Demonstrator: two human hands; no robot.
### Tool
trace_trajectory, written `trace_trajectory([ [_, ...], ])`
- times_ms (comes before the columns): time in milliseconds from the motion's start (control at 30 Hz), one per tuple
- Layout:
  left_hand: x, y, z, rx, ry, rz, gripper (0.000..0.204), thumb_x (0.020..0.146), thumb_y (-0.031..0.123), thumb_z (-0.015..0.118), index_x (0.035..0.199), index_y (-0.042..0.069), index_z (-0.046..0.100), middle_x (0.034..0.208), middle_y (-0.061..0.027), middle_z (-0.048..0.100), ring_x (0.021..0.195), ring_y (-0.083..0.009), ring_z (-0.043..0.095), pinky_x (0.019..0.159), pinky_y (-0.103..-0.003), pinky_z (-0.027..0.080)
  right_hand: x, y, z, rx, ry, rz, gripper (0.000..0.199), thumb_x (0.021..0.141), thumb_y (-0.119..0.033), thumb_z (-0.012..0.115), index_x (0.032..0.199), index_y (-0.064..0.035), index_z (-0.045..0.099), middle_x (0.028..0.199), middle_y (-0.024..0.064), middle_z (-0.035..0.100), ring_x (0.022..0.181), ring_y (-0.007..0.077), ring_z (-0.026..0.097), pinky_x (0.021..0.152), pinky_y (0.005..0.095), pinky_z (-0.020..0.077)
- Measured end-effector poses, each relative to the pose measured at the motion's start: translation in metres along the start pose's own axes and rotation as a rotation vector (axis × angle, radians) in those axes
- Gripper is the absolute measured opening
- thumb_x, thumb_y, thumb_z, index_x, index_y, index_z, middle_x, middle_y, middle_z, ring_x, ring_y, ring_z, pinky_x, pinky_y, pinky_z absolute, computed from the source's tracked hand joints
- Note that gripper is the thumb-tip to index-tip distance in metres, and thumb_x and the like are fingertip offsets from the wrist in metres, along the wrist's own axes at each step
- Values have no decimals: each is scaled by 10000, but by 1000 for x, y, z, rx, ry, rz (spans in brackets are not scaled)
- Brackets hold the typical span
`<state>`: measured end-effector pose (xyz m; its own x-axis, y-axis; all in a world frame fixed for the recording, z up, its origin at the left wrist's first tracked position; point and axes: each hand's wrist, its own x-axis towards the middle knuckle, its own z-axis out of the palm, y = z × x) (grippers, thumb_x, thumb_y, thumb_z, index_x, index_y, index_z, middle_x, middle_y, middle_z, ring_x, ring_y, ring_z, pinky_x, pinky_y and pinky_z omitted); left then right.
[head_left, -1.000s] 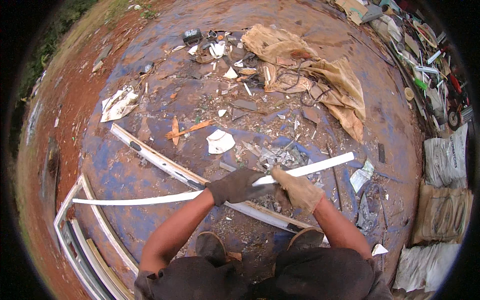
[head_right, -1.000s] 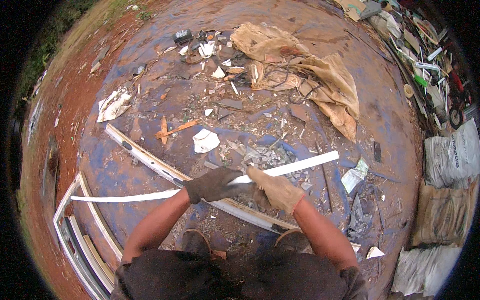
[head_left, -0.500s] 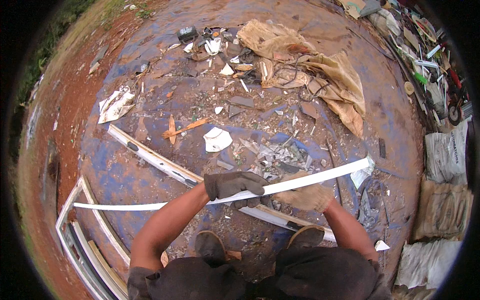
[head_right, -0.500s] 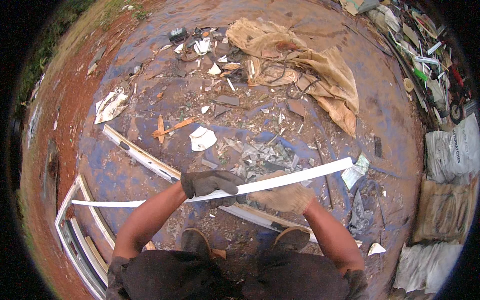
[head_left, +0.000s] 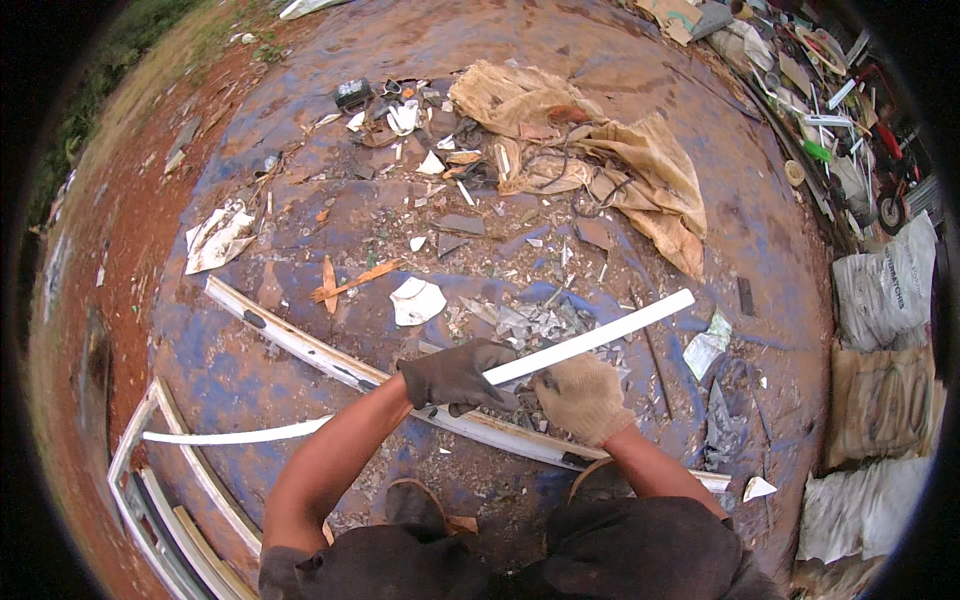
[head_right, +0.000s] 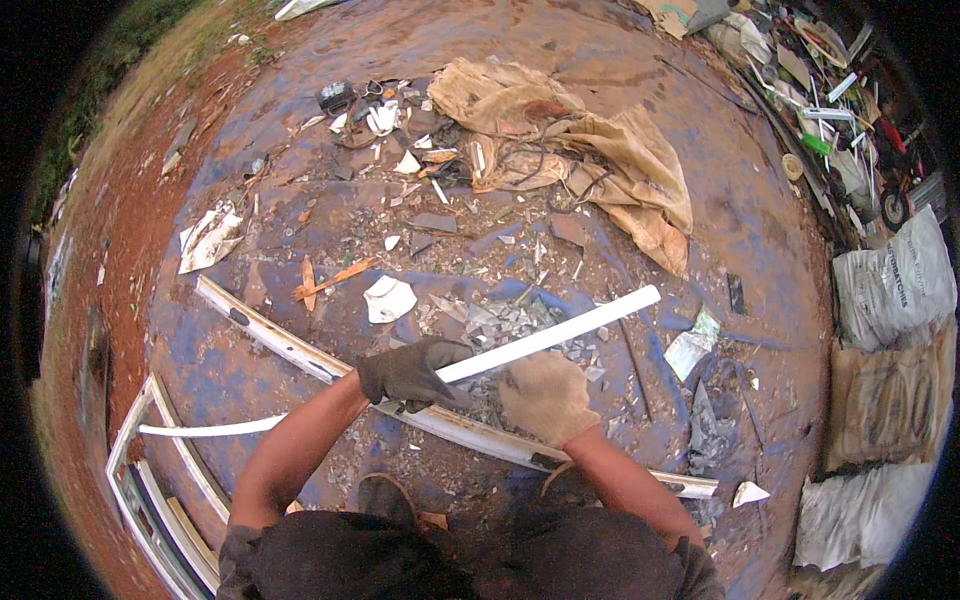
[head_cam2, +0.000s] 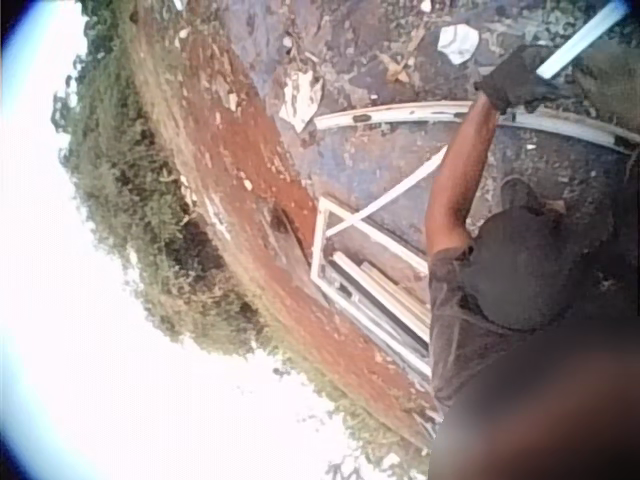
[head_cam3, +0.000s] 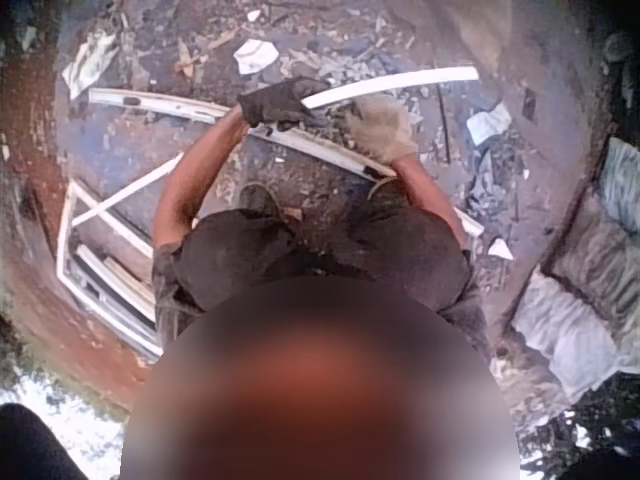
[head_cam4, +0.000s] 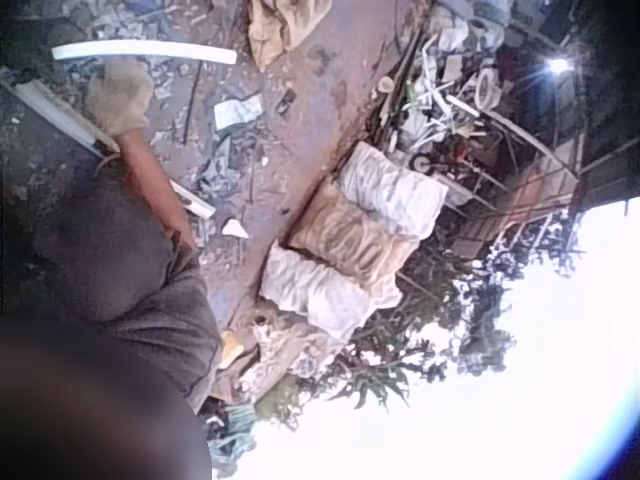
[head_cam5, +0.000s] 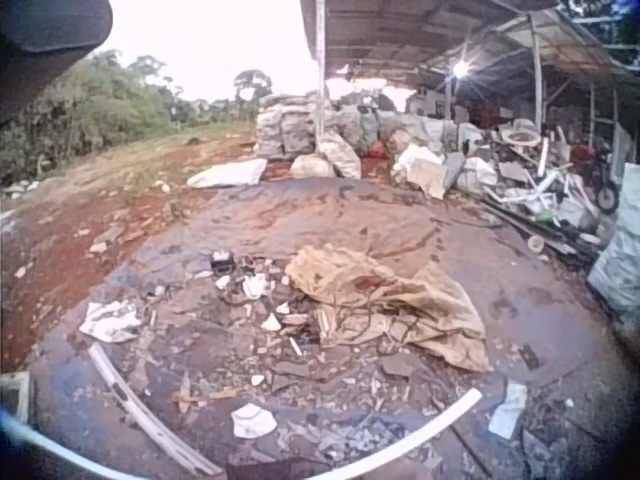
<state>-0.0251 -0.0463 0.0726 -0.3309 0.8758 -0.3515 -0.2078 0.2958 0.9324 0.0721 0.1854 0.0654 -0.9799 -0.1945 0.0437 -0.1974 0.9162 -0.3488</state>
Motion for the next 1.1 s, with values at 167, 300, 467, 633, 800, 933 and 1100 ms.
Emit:
trace_trajectory([
  [167,1,8,0,313,131,95,431,846,274,865,1086,35,598,771,-27,606,535,-106,577,426,-260,479,5,-10,-16,569,-224,94,423,930,-388,659,1114,-20,756,931,212,750,933,334,731,853,433,565],
  [300,2,13,-4,132,-2,-198,533,838,346,867,1158,39,570,848,-66,644,617,-155,625,507,-330,536,17,-23,-15,655,-413,250,391,969,-376,636,1150,-51,756,986,200,761,917,294,733,826,404,556],
  [467,-26,5,-6,524,149,158,676,841,503,834,1242,33,558,924,-152,684,833,-285,693,774,-434,573,20,-19,-4,510,-294,-20,301,962,-317,655,1090,-67,764,911,150,760,827,303,716,706,405,543],
  [633,-59,-35,16,832,312,-100,975,813,606,796,1538,70,424,1091,-202,701,1015,-371,684,921,-485,522,10,-28,14,323,225,-298,149,896,-233,727,952,-100,763,751,124,699,702,309,688,612,445,522],
  [800,-41,-64,-1,413,114,77,657,855,412,812,1357,52,591,1120,-207,684,1064,-353,667,949,-483,509,16,-28,16,286,442,-379,112,824,-134,783,825,-64,695,677,106,633,624,321,655,569,444,499],
  [933,-33,-72,3,593,173,91,657,874,412,803,1370,52,567,1180,-216,666,1094,-390,641,992,-479,496,10,-22,5,140,292,-448,211,794,-168,799,693,-90,630,628,98,601,566,315,619,528,445,474],
  [1100,-17,-80,11,730,395,224,609,870,372,779,1349,51,581,1151,-243,660,1087,-439,630,978,-495,492,-16,-29,11,38,186,-400,290,800,-270,799,626,-105,634,590,84,594,528,293,621,498,424,478],
])
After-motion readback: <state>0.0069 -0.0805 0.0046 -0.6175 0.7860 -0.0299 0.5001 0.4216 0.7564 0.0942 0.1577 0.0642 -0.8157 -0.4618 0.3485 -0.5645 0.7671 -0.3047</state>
